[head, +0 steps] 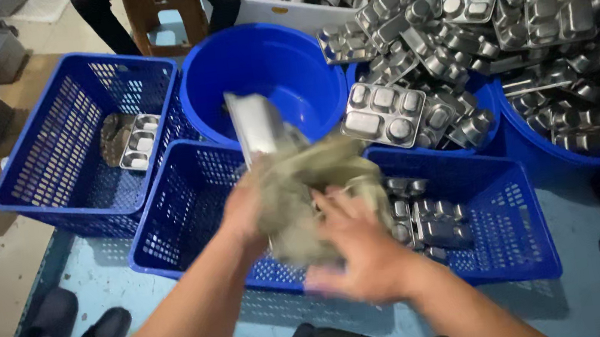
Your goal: The person wipes stainless steel compartmentalized trays with a cloth, picking them from a large pile and placing them into a blue basket. The person handles the trays one at a time, wiping the surfaces and compartments before stacking them.
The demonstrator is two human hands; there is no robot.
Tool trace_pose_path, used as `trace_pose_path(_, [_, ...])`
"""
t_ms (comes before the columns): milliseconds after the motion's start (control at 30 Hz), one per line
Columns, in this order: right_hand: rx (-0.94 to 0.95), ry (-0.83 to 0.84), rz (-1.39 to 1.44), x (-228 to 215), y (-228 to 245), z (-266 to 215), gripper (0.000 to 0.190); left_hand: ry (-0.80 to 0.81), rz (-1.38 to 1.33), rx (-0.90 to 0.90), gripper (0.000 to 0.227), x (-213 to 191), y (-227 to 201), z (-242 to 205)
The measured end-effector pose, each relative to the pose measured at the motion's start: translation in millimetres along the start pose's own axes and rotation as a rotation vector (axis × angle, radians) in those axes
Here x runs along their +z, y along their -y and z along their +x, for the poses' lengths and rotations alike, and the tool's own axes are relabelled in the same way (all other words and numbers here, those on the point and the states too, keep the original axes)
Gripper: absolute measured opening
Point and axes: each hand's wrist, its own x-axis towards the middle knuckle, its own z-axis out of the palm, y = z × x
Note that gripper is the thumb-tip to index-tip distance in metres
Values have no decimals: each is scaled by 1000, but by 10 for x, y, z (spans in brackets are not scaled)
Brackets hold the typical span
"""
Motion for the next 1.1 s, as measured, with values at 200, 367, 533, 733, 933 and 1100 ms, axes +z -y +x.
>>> trace_pose_path(200, [349,-47,545,48,308,326,119,195,604,339,40,212,133,-234])
trace_pose_path(367, [907,55,1216,262,406,323,86,-138,370,-42,50,226,-51,-287])
trace_pose_path(533, [542,-60,334,52,248,27,89,-214,114,-177,52,286,-87,-310])
trace_pose_path(733, [522,119,437,41,50,81,87,-217,506,-69,48,310,66,-311])
trace_pose_path(933, [993,407,504,617,-472,-262,69,-186,240,-115,42,324,99,-447])
trace_pose_path(1100, [1416,176,1236,1148,-870,-840,66,-236,245,-199,39,223,174,-494])
